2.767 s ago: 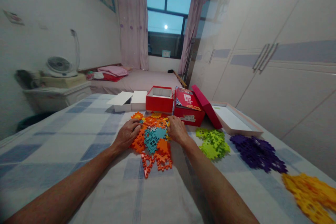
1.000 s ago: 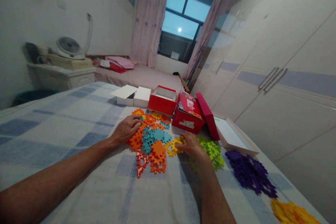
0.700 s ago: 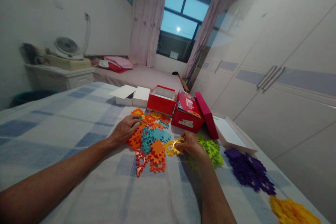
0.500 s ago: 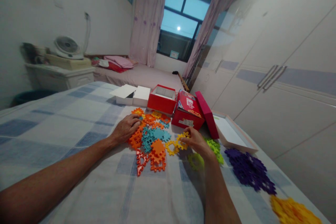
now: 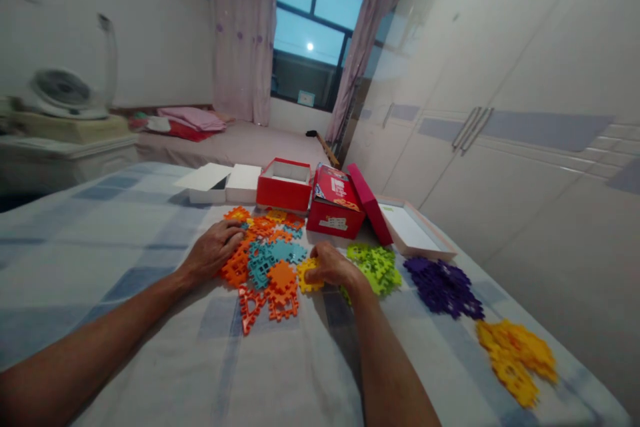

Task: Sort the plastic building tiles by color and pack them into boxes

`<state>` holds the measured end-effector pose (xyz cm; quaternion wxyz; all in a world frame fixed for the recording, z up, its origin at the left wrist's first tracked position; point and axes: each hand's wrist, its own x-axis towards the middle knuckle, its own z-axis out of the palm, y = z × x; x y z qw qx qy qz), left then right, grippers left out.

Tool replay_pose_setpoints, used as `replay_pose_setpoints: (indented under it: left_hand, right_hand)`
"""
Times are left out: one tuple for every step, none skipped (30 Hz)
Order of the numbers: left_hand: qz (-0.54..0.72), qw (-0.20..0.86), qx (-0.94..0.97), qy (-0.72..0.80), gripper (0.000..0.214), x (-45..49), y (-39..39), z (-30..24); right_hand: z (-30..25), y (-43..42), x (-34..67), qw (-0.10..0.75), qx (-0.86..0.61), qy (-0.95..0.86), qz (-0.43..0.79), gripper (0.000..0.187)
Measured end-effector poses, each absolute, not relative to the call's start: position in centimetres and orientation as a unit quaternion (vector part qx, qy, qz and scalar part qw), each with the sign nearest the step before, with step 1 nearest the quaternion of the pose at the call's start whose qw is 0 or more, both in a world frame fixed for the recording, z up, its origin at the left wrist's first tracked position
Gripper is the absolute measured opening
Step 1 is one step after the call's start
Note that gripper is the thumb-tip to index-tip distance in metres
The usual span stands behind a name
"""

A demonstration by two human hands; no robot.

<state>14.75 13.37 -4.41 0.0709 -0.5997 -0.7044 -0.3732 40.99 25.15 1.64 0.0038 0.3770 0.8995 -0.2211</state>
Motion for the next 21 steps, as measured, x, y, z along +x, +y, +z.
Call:
replay_pose_setpoints:
  left_hand:
    - [-0.369, 0.068, -0.601, -0.705, 0.043, 14.6, 13.4, -4.5]
    - [-0.367, 0.067, -0.602, -0.706, 0.044, 14.5, 13.4, -4.5]
    - [-0.362, 0.063, -0.605, -0.707, 0.046, 14.3, 13.4, -4.6]
    - [-0.356, 0.062, -0.608, -0.707, 0.048, 14.1, 13.5, -4.7]
    - [-0.351, 0.06, -0.614, -0.704, 0.049, 13.8, 13.6, -4.9]
    - [-0.348, 0.062, -0.616, -0.704, 0.049, 13.6, 13.7, -5.0]
    - [-0.345, 0.064, -0.617, -0.704, 0.049, 13.3, 13.9, -5.2]
    - [-0.343, 0.066, -0.619, -0.704, 0.049, 13.0, 14.0, -5.4]
    - [-0.34, 0.069, -0.621, -0.703, 0.049, 12.8, 14.1, -5.5]
    - [-0.338, 0.07, -0.623, -0.702, 0.05, 12.6, 14.2, -5.7]
    - [-0.335, 0.07, -0.625, -0.701, 0.05, 12.5, 14.2, -5.8]
    - [-0.333, 0.069, -0.626, -0.702, 0.051, 12.4, 14.2, -5.9]
    - [-0.331, 0.064, -0.627, -0.702, 0.052, 12.3, 14.2, -5.9]
    - [-0.33, 0.059, -0.627, -0.703, 0.053, 12.3, 14.2, -5.8]
    - [-0.33, 0.053, -0.628, -0.703, 0.054, 12.3, 14.2, -5.7]
    - [-0.33, 0.048, -0.628, -0.703, 0.055, 12.4, 14.2, -5.6]
    - [-0.329, 0.045, -0.627, -0.705, 0.055, 12.5, 14.2, -5.5]
    - [-0.328, 0.044, -0.626, -0.706, 0.056, 12.6, 14.2, -5.3]
    - [-0.327, 0.044, -0.627, -0.706, 0.056, 12.7, 14.2, -5.2]
    - [-0.326, 0.045, -0.627, -0.706, 0.056, 12.8, 14.2, -5.1]
    - [-0.326, 0.048, -0.627, -0.705, 0.056, 12.9, 14.2, -4.9]
  right_hand:
    - [1.8, 24.9, 41.0, 0.003, 0.382, 0.896, -0.226, 0.045]
    - [1.9, 24.7, 40.9, 0.003, 0.384, 0.893, -0.235, 0.046]
    - [2.0, 24.5, 40.8, 0.0, 0.383, 0.89, -0.247, 0.048]
    - [2.0, 24.4, 40.7, -0.006, 0.381, 0.888, -0.256, 0.048]
    - [2.1, 24.4, 40.6, -0.016, 0.379, 0.887, -0.263, 0.046]
    - [2.3, 24.4, 40.6, -0.03, 0.378, 0.886, -0.266, 0.042]
    - [2.6, 24.4, 40.6, -0.047, 0.381, 0.884, -0.266, 0.038]
    - [2.9, 24.5, 40.8, -0.067, 0.387, 0.881, -0.264, 0.034]
    - [3.3, 24.7, 41.3, -0.092, 0.396, 0.876, -0.259, 0.031]
    - [3.8, 24.8, 42.2, -0.123, 0.408, 0.87, -0.248, 0.031]
    - [4.3, 25.0, 43.4, -0.157, 0.431, 0.86, -0.225, 0.031]
    - [4.7, 25.3, 45.0, -0.189, 0.464, 0.844, -0.192, 0.032]
    - [5.2, 25.7, 46.9, -0.219, 0.502, 0.823, -0.153, 0.033]
    - [5.6, 26.1, 49.2, -0.232, 0.556, 0.792, -0.101, 0.033]
    - [5.9, 26.6, 51.8, -0.235, 0.595, 0.765, -0.075, 0.032]
    - [6.1, 27.2, 54.6, -0.232, 0.625, 0.743, -0.058, 0.032]
    - [6.3, 27.8, 57.4, -0.227, 0.656, 0.719, -0.039, 0.033]
    - [6.3, 28.5, 60.2, -0.218, 0.689, 0.69, -0.022, 0.034]
    - [6.3, 29.1, 62.8, -0.204, 0.719, 0.665, -0.008, 0.035]
    - [6.2, 29.8, 65.2, -0.188, 0.746, 0.638, 0.003, 0.034]
    - [6.1, 30.4, 67.4, -0.173, 0.768, 0.617, 0.011, 0.033]
